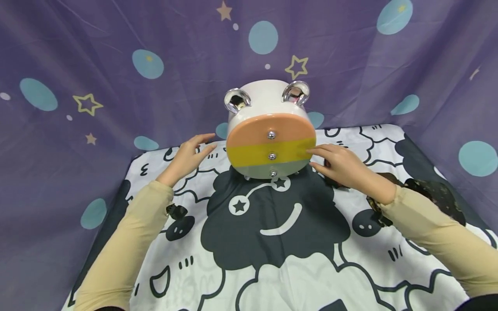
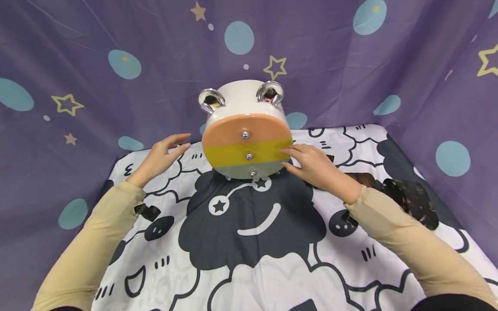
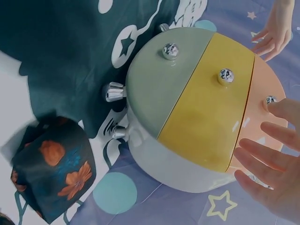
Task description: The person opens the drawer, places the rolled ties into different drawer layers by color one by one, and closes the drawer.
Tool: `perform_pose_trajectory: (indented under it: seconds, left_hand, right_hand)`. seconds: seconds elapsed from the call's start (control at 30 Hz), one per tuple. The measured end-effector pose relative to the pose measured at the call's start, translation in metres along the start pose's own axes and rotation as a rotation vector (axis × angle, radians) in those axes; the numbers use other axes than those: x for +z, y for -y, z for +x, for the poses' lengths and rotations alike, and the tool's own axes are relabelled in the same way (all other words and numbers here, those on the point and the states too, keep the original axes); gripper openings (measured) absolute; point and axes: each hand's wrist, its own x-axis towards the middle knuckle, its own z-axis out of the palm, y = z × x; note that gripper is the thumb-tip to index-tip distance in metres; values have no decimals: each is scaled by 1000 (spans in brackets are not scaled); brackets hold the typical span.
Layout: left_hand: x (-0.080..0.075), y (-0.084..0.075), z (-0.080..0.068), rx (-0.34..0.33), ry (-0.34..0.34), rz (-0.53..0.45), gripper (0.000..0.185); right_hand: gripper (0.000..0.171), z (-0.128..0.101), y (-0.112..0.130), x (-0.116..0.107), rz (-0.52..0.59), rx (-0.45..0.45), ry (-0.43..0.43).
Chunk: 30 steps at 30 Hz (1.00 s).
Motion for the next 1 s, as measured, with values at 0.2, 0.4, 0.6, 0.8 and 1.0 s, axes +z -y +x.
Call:
perform_pose_trajectory:
  seconds: [0.2, 0.4, 0.6, 0.8, 1.0]
  left_hand:
    - [3, -1, 9, -44, -32, -90, 52]
    - [7, -5, 19, -55, -70, -158, 49]
    - [12, -7, 31, -68, -101, -273, 47]
    - [17, -11, 40, -56, -118, -373, 45]
    - [25, -13, 48, -80, -108, -456, 46]
  right_hand:
    - [29, 8, 2, 7, 24, -6, -84]
    - [24, 13, 4, 12, 63, -2, -126]
    - [23, 16, 5, 13, 79, -12, -157]
    - [21, 21, 8, 14, 123, -11, -183]
    - [19, 29, 14, 15, 167, 6, -229]
